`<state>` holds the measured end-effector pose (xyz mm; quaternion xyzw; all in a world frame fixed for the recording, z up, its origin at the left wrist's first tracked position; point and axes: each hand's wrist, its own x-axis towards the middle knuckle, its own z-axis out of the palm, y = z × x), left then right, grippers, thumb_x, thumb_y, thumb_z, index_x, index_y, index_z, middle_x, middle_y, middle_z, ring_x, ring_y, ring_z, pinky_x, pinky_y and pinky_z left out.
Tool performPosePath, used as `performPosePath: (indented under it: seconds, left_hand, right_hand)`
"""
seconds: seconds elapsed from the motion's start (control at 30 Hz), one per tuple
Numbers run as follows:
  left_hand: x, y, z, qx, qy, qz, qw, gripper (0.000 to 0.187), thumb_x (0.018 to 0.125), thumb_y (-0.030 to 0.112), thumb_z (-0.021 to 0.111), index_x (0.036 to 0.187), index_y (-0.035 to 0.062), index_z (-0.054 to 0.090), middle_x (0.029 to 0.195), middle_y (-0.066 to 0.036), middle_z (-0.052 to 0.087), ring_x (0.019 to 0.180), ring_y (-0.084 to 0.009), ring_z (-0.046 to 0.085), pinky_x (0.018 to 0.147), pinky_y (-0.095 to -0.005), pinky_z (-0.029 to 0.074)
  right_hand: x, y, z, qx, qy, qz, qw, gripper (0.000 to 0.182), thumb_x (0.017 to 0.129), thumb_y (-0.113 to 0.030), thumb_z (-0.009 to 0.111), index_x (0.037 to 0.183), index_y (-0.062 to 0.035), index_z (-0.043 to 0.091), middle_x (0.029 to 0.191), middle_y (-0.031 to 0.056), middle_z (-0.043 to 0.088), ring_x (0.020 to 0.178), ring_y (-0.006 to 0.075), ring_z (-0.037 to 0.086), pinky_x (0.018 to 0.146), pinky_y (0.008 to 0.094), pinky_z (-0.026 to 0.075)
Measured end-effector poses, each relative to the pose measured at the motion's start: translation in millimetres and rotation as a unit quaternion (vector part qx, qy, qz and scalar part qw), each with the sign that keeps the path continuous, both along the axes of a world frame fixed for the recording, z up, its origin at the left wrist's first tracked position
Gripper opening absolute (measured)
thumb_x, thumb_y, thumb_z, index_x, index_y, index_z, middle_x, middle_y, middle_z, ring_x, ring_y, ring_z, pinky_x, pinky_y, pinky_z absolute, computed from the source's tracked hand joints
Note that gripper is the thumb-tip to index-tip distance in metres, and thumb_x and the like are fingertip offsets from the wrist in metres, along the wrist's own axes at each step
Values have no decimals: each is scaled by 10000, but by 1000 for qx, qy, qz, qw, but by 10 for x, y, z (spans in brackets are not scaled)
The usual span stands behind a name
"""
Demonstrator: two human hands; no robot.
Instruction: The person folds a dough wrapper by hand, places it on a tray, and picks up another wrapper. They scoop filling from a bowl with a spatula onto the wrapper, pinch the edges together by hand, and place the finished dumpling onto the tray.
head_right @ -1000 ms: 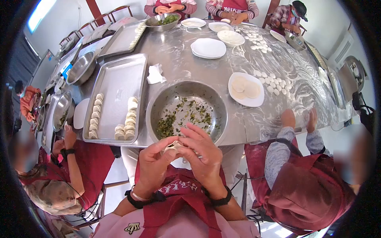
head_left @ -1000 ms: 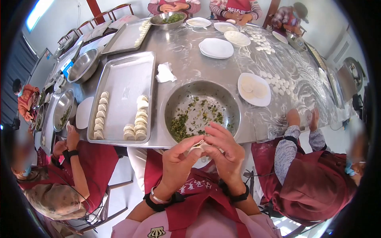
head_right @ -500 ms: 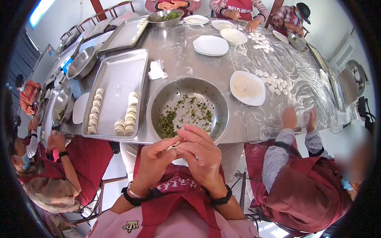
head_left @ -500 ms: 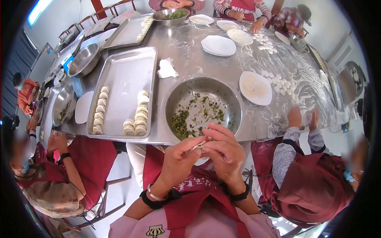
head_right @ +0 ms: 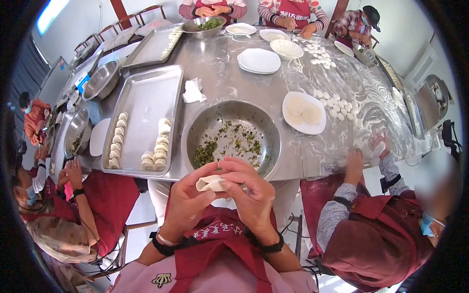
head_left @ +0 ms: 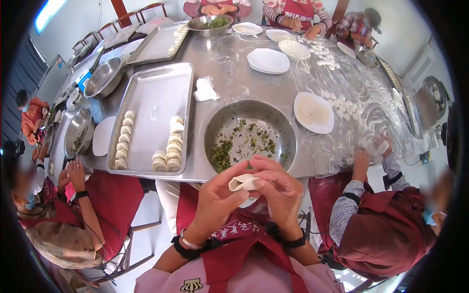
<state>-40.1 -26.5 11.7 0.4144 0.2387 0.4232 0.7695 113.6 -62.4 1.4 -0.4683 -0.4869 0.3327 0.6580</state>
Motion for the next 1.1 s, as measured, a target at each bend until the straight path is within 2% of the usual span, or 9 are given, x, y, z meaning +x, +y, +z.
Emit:
performPosePath:
  seconds: [0.03,0.13,0.33,0.43,0.53,0.63,0.73,0.83,1.1]
  left_hand:
    - [7,-17,-52,-23,-35,8,999,527,940,50,657,1415,-69,461,1322,-169,599,1185,-255,613,1010,-426,521]
    - [16,-29,-225,-8,-53,35,998,514,960,83,650,1414,-65,460,1337,-170,588,1188,-262,615,1007,-462,526]
    - [75,-57,-175,-4,-49,78,996,462,1001,99,597,1410,-69,464,1324,-159,595,1183,-239,618,1005,-415,541]
    - [65,-67,-131,41,27,88,995,436,1005,71,585,1408,-62,488,1321,-149,598,1195,-206,588,1015,-380,526]
    - [41,-65,-143,134,94,66,984,458,1014,53,549,1440,-65,429,1338,-169,578,1195,-237,604,1010,-388,541]
    - [19,-34,-195,116,84,48,988,450,1021,49,533,1445,-58,426,1344,-176,575,1213,-245,594,1019,-394,535]
    - [23,-39,-172,42,18,44,998,450,1022,46,534,1448,-57,432,1341,-149,584,1198,-202,584,1027,-355,517]
    - [12,-14,-197,39,8,14,999,484,1028,49,521,1479,-55,378,1355,-144,571,1195,-205,587,1022,-361,523]
    - [-10,-19,-109,77,107,-10,991,495,1030,39,484,1494,-67,347,1316,-124,582,1173,-144,573,981,-299,512]
  right_hand:
    - [-34,9,13,-7,51,-3,999,155,855,7,722,1010,1,724,1184,166,694,1225,305,600,1020,413,474]
    - [-137,20,20,-15,71,-22,997,153,861,-3,725,1013,12,723,1176,170,694,1218,312,601,1018,418,476]
    - [-193,72,-5,54,-2,-60,997,138,848,3,734,986,8,725,1160,168,702,1188,315,625,1004,411,486]
    - [-152,84,-15,69,-35,-62,995,131,832,5,743,961,2,722,1156,173,705,1181,322,632,999,404,490]
    - [-105,75,41,69,-101,-66,990,126,819,2,748,941,2,714,1160,172,707,1180,327,635,991,395,496]
    - [-50,78,14,73,-153,-57,984,162,812,-2,751,971,2,718,1188,169,700,1201,331,625,985,392,503]
    - [-20,89,87,24,-177,-48,983,214,808,-8,755,1020,-3,727,1214,158,693,1225,329,610,978,398,509]
    - [-94,79,155,-13,-107,-46,993,272,801,-12,759,1072,-18,731,1238,153,684,1242,332,599,975,405,511]
    - [-41,117,-48,62,-177,-21,982,202,787,-25,765,985,-62,745,1114,114,734,1200,325,627,963,395,519]
